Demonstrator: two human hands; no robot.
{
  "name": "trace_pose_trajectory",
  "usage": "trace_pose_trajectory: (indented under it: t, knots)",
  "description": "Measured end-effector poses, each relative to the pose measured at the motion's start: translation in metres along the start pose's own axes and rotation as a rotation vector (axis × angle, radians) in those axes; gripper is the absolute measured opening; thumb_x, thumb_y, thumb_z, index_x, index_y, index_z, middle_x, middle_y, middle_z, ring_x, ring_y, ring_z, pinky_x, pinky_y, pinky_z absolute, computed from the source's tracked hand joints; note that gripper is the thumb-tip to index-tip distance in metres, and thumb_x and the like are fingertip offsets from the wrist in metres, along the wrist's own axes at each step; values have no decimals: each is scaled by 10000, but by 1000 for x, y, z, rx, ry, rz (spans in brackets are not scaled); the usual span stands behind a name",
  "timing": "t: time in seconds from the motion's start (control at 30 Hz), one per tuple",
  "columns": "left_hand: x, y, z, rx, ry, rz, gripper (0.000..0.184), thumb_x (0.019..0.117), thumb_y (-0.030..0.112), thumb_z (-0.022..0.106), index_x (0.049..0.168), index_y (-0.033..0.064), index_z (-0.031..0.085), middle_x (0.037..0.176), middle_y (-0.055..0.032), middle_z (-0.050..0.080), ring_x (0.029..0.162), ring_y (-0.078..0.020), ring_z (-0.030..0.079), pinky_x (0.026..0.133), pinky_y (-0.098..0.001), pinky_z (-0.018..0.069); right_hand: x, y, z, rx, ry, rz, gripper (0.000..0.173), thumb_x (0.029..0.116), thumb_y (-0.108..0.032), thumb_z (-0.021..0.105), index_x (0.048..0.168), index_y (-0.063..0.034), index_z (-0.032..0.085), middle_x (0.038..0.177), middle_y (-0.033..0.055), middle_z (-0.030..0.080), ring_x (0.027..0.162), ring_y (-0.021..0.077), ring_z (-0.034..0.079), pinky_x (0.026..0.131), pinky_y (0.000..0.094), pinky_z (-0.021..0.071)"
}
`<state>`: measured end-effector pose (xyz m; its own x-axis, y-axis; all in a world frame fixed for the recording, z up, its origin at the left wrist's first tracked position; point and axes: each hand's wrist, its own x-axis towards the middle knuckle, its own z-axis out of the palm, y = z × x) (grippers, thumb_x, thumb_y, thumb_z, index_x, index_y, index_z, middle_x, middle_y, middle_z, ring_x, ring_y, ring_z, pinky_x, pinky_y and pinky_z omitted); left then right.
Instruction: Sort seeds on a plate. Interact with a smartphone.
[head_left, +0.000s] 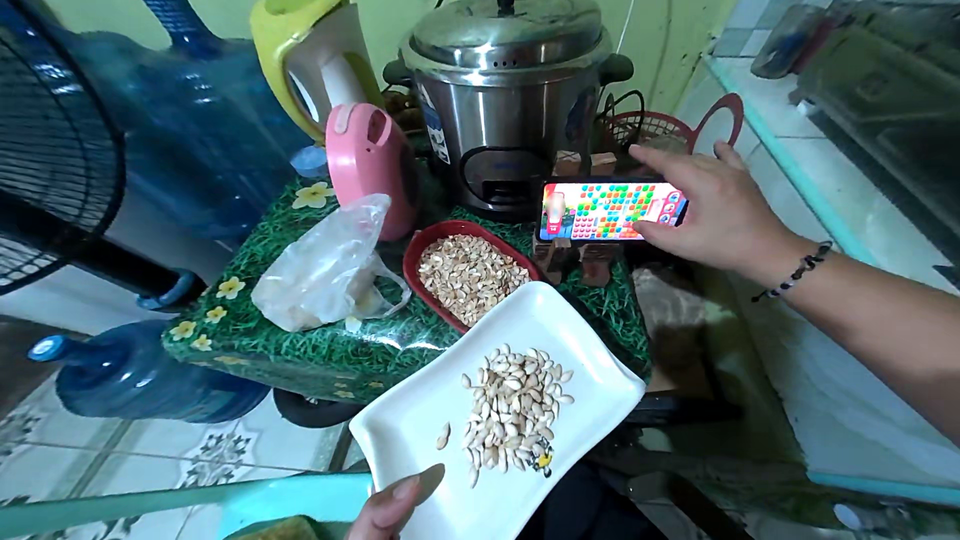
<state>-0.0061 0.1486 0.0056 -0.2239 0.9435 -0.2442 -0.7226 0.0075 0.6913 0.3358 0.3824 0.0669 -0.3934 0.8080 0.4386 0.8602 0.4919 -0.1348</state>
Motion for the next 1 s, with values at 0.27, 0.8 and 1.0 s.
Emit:
trace_pose_trajectory:
  t: [0.27,0.8,1.0]
  knots:
    - [0,0,0,28,-8,10,164,861,118,612,916,130,766,876,-67,772,830,-123,754,755,-334,633,-1,2,-4,25,-5,5,799,845,-363,658,1578,-155,414,1395,139,626,1316,374,571,1129,774,198]
    - [-1,-1,1,8,13,-1,177,868,103,591,916,119,761,873,-76,772,820,-133,757,743,-338,636,-2,2,-1,14,-13,19,793,845,-324,656,1581,-164,411,1391,150,622,1314,382,566,1128,759,217]
    - [0,-1,0,5,23,-9,164,851,100,598,913,119,748,872,-73,770,819,-131,756,738,-336,635,-2,3,0,13,-9,14,716,860,-322,608,1542,-146,477,1381,143,629,1311,370,571,1130,755,219]
